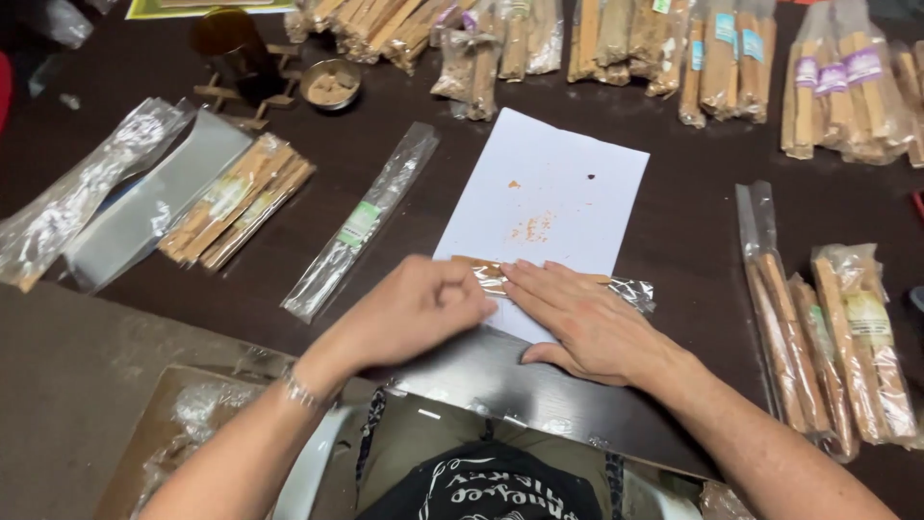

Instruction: The person picks up several wooden sticks and places them into a clear plastic sleeve. They then fold the open end of the sleeve and secure it with a piece of clear adhesive tape, repeating the process with another sleeve.

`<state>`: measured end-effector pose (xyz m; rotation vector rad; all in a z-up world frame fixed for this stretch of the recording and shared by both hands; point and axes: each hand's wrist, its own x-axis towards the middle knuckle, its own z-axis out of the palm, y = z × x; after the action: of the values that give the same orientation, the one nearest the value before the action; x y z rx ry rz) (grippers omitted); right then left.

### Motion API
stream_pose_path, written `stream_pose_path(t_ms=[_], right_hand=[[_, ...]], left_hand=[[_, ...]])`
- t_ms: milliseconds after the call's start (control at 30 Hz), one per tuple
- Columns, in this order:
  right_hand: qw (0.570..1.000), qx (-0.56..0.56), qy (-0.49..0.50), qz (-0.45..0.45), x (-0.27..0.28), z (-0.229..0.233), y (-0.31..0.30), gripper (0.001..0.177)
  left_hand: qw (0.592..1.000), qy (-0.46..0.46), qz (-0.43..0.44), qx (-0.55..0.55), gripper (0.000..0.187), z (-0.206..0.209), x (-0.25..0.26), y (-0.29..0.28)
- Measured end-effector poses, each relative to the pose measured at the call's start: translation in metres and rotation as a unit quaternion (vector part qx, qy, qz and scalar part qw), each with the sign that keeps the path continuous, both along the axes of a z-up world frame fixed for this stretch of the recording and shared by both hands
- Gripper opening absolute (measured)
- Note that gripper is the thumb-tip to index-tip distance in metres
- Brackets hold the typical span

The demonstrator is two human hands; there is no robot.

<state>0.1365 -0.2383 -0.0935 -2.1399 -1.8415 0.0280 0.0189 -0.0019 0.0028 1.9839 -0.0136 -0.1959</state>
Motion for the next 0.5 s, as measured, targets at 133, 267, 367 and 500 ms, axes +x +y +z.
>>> stream_pose_path(t_ms=[133,267,367,500], right_hand=[[1.000,0.000,0.002,-0.001,0.000,0.003,-0.001,0.085],[1.000,-0.006,0.008,0.001,0.001,0.003,-0.001,0.084],[1.000,-0.011,0.012,0.001,0.001,0.003,-0.001,0.083],[1.000,-0.013,0.020,-0.001,0.001,0.004,0.000,0.083]], left_hand=[[0.998,0.062,0.020,0.020,0.021,-0.027,0.038,0.011],[0.993,0.092,0.042,0.055,0.025,-0.043,0.050,0.019],[0.990,0.101,0.055,0.083,0.028,-0.056,0.054,0.024],[0.986,0.113,0.067,0.103,0.028,-0.065,0.057,0.028]])
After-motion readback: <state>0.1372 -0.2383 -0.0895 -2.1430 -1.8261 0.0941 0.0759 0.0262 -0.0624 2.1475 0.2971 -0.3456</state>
